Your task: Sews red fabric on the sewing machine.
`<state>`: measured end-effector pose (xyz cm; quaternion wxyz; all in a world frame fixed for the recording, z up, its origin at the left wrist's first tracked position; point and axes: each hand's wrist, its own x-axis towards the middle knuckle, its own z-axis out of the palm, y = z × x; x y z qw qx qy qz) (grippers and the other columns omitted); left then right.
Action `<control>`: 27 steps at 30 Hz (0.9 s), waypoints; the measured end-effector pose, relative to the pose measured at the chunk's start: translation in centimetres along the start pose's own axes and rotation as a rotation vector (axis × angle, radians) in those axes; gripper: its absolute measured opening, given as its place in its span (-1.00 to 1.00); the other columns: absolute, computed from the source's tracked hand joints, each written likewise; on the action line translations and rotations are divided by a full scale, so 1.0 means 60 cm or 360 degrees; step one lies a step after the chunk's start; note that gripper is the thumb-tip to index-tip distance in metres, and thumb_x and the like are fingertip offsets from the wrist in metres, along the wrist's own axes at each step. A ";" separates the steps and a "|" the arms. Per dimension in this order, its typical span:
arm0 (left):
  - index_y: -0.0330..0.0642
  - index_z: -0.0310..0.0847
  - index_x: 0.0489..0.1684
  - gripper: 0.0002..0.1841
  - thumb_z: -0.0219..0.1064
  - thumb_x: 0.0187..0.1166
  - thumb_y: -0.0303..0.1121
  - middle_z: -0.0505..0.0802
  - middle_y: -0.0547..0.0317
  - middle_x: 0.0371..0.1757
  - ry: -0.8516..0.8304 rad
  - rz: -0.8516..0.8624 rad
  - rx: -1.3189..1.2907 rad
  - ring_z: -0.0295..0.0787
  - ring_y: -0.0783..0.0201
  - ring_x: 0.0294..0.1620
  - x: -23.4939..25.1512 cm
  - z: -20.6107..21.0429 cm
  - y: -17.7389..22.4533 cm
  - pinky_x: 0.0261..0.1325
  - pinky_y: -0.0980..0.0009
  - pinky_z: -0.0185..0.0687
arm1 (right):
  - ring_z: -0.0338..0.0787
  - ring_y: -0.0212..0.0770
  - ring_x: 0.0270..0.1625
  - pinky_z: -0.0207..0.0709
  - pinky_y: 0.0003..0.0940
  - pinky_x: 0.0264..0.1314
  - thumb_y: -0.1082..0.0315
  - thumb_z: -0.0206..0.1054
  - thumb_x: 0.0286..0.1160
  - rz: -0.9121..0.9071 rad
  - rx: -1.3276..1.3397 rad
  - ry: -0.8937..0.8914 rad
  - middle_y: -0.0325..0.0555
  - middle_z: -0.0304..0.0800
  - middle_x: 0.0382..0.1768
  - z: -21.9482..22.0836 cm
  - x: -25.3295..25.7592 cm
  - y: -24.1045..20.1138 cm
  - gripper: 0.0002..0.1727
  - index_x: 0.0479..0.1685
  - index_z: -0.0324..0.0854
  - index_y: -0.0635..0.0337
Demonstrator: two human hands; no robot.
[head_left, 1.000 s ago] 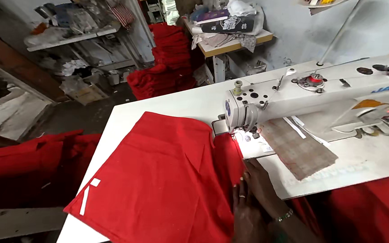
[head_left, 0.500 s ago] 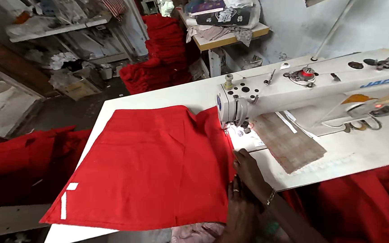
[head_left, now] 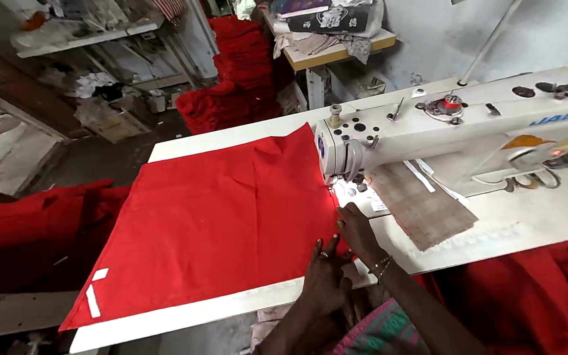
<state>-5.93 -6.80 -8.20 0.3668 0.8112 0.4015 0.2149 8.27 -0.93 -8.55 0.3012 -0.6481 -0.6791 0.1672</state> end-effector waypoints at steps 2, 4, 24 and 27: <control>-0.50 0.84 -0.12 -0.65 0.10 0.42 -0.50 0.78 -0.09 0.43 -0.0060 -0.0039 0.0002 0.28 -0.16 0.79 0.020 -0.014 -0.007 0.87 -0.18 -0.40 | 0.82 0.25 -0.10 0.71 0.03 0.04 0.61 0.32 0.49 0.0014 -0.0012 -0.0023 0.39 0.73 -0.12 0.002 0.020 0.003 -0.77 0.01 0.74 0.59; -0.45 0.80 0.11 -0.59 0.09 0.46 -0.48 0.75 -0.10 0.48 -0.0099 -0.0068 0.0024 0.24 -0.16 0.81 0.041 -0.025 -0.014 0.86 -0.20 -0.41 | 0.84 0.27 -0.09 0.71 0.08 0.06 0.52 0.31 0.60 -0.0019 0.0035 0.0032 0.38 0.76 -0.14 0.002 0.028 0.012 -0.79 -0.04 0.75 0.56; -0.39 0.86 -0.01 -0.67 0.10 0.59 -0.58 0.87 -0.19 0.22 0.0347 0.0101 -0.0175 0.59 -0.24 0.55 0.064 -0.024 -0.067 0.68 -0.14 0.28 | 0.85 0.15 -0.35 0.78 -0.09 -0.23 0.67 0.37 0.28 -0.0148 -0.0045 0.0353 0.28 0.76 -0.35 0.016 -0.062 0.012 -0.94 -0.36 0.74 0.54; -0.36 0.89 -0.10 -0.68 0.14 0.51 -0.68 0.92 -0.14 0.12 0.0314 0.0203 -0.0069 0.65 -0.26 0.49 0.077 -0.032 -0.074 0.64 -0.14 0.33 | 0.87 0.13 -0.17 0.78 -0.14 -0.02 0.67 0.32 0.39 -0.0324 -0.0003 0.0236 0.25 0.79 -0.26 0.008 -0.056 0.027 -0.84 -0.22 0.82 0.50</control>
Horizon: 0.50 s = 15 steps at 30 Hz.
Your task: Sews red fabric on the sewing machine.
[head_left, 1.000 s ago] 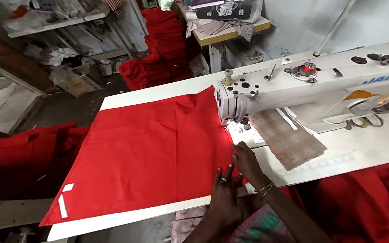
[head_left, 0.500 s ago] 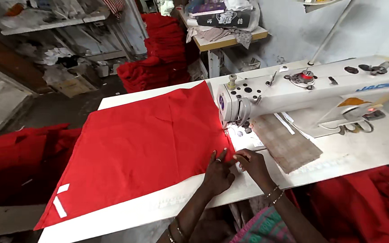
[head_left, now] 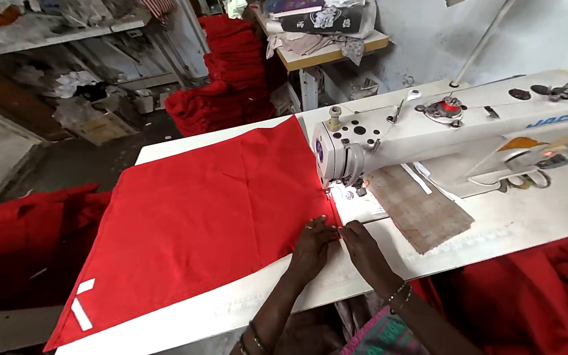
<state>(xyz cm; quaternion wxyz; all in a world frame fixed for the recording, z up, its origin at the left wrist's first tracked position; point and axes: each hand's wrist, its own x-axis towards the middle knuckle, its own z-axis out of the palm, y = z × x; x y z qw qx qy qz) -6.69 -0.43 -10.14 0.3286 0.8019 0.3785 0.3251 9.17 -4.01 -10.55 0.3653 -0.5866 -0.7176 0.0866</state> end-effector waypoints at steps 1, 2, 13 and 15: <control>-0.36 0.89 -0.12 -0.69 0.15 0.52 -0.68 0.92 -0.13 0.10 -0.0020 0.0013 0.0002 0.65 -0.24 0.48 0.008 -0.004 -0.004 0.64 -0.12 0.34 | 0.87 0.15 -0.09 0.76 -0.11 0.07 0.67 0.32 0.40 -0.0002 0.0069 -0.0050 0.25 0.82 -0.21 -0.005 0.008 0.007 -0.83 -0.21 0.84 0.48; -0.36 0.89 -0.14 -0.71 0.16 0.53 -0.67 0.92 -0.12 0.09 -0.0037 0.0016 0.0000 0.64 -0.23 0.49 0.016 -0.008 -0.010 0.64 -0.10 0.34 | 0.88 0.15 -0.03 0.74 -0.07 0.14 0.66 0.34 0.41 0.0028 0.0139 -0.0105 0.25 0.85 -0.17 -0.011 0.021 0.013 -0.84 -0.22 0.85 0.47; -0.49 0.84 -0.15 -0.75 0.19 0.48 -0.77 0.88 -0.28 0.10 -0.0039 0.0130 0.0094 0.65 -0.29 0.45 0.124 -0.052 -0.075 0.62 -0.06 0.37 | 0.86 0.22 0.12 0.67 0.09 0.24 0.66 0.37 0.39 -0.0160 -0.0004 -0.0134 0.21 0.90 -0.03 0.013 0.102 0.056 -0.85 -0.20 0.86 0.43; -0.48 0.85 -0.20 -0.76 0.21 0.46 -0.78 0.90 -0.26 0.01 -0.0008 0.0199 0.0094 0.69 -0.27 0.39 0.138 -0.057 -0.083 0.60 -0.04 0.40 | 0.87 0.18 0.18 0.65 0.08 0.33 0.60 0.34 0.45 -0.0136 -0.0106 -0.0081 0.19 0.90 0.02 -0.027 0.093 0.071 -0.82 -0.14 0.86 0.41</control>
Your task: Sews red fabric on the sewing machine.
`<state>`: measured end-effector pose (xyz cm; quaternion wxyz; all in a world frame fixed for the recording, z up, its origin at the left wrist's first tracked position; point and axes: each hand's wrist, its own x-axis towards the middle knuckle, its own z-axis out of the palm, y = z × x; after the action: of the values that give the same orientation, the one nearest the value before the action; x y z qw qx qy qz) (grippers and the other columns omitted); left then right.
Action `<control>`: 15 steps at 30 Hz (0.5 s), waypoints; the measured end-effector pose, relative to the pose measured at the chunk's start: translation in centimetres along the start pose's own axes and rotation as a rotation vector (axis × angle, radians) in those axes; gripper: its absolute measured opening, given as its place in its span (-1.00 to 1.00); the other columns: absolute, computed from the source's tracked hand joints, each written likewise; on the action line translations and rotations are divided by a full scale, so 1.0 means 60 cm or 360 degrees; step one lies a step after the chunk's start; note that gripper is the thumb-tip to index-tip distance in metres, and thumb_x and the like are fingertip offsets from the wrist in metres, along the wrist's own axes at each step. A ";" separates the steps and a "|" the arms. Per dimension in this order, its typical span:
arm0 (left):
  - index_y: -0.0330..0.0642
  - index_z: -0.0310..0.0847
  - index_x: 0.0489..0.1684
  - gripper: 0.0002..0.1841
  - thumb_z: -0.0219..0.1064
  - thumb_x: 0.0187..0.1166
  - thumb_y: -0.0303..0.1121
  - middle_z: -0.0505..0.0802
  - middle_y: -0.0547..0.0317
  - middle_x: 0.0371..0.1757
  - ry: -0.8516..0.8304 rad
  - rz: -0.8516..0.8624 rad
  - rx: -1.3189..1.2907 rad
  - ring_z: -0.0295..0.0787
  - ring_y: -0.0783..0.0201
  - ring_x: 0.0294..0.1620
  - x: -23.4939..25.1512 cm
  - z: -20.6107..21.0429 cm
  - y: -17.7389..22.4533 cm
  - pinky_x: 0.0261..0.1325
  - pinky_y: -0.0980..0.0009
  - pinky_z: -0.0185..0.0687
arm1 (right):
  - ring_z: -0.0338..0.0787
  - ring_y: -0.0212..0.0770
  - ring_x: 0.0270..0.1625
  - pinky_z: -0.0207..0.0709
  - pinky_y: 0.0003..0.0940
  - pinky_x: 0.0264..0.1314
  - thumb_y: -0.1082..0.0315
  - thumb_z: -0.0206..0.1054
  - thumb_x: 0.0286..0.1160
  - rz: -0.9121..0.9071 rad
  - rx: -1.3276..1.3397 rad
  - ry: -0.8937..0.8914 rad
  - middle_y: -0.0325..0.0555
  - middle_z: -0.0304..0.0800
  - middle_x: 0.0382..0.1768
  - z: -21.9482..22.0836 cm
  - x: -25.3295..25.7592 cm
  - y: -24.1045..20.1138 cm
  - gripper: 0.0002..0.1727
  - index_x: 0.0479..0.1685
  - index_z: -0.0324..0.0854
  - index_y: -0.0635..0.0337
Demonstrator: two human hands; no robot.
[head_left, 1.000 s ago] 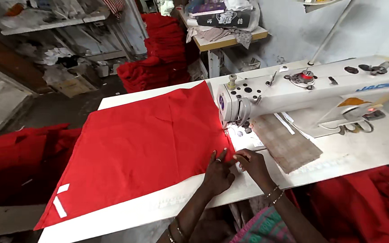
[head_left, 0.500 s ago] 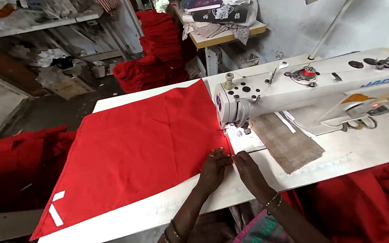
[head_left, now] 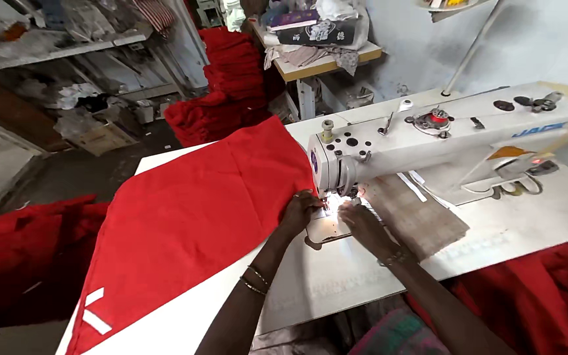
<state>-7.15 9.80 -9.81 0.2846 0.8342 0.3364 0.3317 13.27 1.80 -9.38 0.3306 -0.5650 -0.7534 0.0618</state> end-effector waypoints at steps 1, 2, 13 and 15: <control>-0.47 0.85 -0.22 -0.76 0.21 0.45 -0.78 0.91 -0.23 -0.02 0.0009 0.0028 0.0000 0.71 -0.25 0.36 0.003 -0.001 -0.005 0.59 -0.02 0.42 | 0.88 0.17 0.15 0.68 0.07 0.31 0.58 0.33 0.46 0.0032 -0.0099 0.0177 0.20 0.91 -0.01 -0.030 -0.009 0.017 -0.83 -0.17 0.86 0.41; -0.46 0.85 -0.23 -0.75 0.21 0.45 -0.78 0.91 -0.21 -0.03 0.0005 0.0041 -0.0006 0.71 -0.23 0.36 0.005 -0.002 -0.008 0.58 -0.01 0.43 | 0.85 0.21 0.21 0.64 0.10 0.36 0.53 0.30 0.54 0.0137 -0.0176 0.0338 0.26 0.87 0.06 -0.068 -0.019 0.043 -0.80 -0.08 0.82 0.45; -0.45 0.87 -0.18 -0.74 0.20 0.49 -0.75 0.90 -0.21 0.09 -0.0084 -0.0056 -0.0074 0.65 -0.19 0.46 -0.011 0.008 0.004 0.64 -0.01 0.37 | 0.48 0.51 0.61 0.24 0.39 0.65 0.40 0.13 0.75 0.0623 -0.0509 0.0462 0.52 0.56 0.48 -0.195 -0.151 0.242 -0.56 0.38 0.56 0.63; -0.38 0.87 -0.02 -0.74 0.22 0.54 -0.65 0.88 -0.15 0.20 -0.0075 -0.0060 0.0062 0.61 -0.17 0.52 -0.039 0.015 0.010 0.66 -0.06 0.35 | 0.30 0.54 0.71 0.08 0.48 0.69 0.31 0.07 0.77 0.0609 -0.0515 0.0517 0.52 0.38 0.62 -0.192 -0.161 0.218 -0.45 0.56 0.40 0.58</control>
<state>-7.55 7.45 -10.75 0.2824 0.8406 0.3515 0.3000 31.78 -5.42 -10.68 0.3347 -0.7446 -0.5706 -0.0890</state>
